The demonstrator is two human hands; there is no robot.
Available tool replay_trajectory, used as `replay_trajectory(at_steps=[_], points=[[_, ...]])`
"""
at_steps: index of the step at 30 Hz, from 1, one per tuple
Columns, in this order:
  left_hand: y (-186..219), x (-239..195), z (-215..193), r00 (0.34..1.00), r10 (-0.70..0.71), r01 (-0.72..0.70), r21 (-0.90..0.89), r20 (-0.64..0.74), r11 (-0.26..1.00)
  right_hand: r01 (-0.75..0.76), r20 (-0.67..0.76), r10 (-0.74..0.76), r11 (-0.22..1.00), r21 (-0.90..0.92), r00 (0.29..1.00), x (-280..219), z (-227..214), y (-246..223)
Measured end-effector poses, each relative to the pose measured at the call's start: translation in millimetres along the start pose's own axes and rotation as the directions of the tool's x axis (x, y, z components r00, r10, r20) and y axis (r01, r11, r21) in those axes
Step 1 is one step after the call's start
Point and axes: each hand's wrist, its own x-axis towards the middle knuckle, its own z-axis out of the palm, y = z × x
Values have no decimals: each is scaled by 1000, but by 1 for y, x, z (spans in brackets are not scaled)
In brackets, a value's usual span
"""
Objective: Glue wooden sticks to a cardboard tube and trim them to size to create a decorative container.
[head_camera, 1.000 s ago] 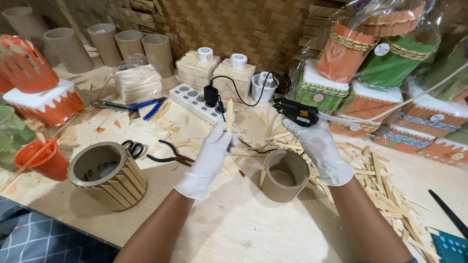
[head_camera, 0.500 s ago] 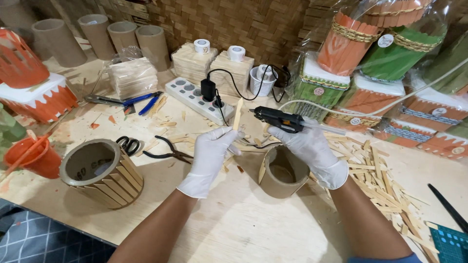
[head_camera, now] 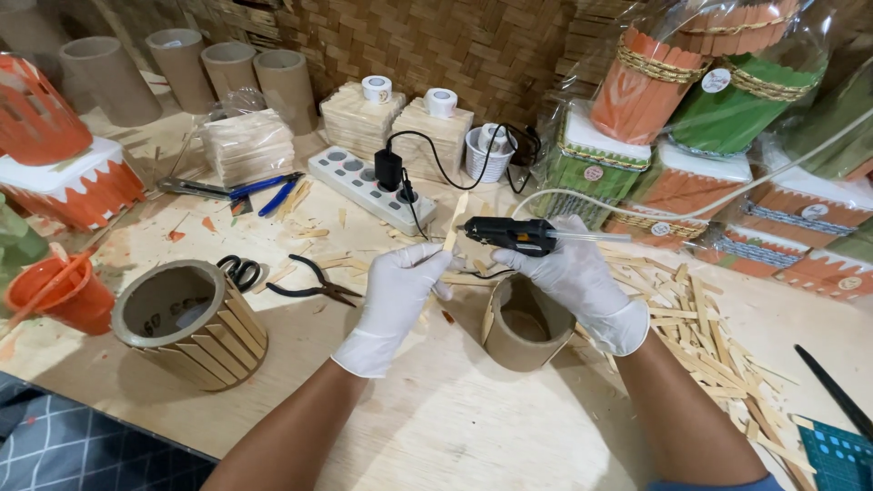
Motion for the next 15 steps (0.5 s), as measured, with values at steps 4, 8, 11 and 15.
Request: replay_trajectory(at_steps=[4,8,11,15], points=[[8,-5,1,1000,10,-10,0,1,1000,21,3,-21,999,-33,1000,1,0,4],[11,-7,2,1000,17,-17,-7,5,1000,49,6,-49,995,-81,999,1,0,8],[13,-8,2,1000,19,-19,-8,8,1000,70,10,-69,991,-114,998,1,1,10],[8,-6,1,1000,18,-18,-19,5,1000,101,17,-99,982,-162,995,2,2,13]])
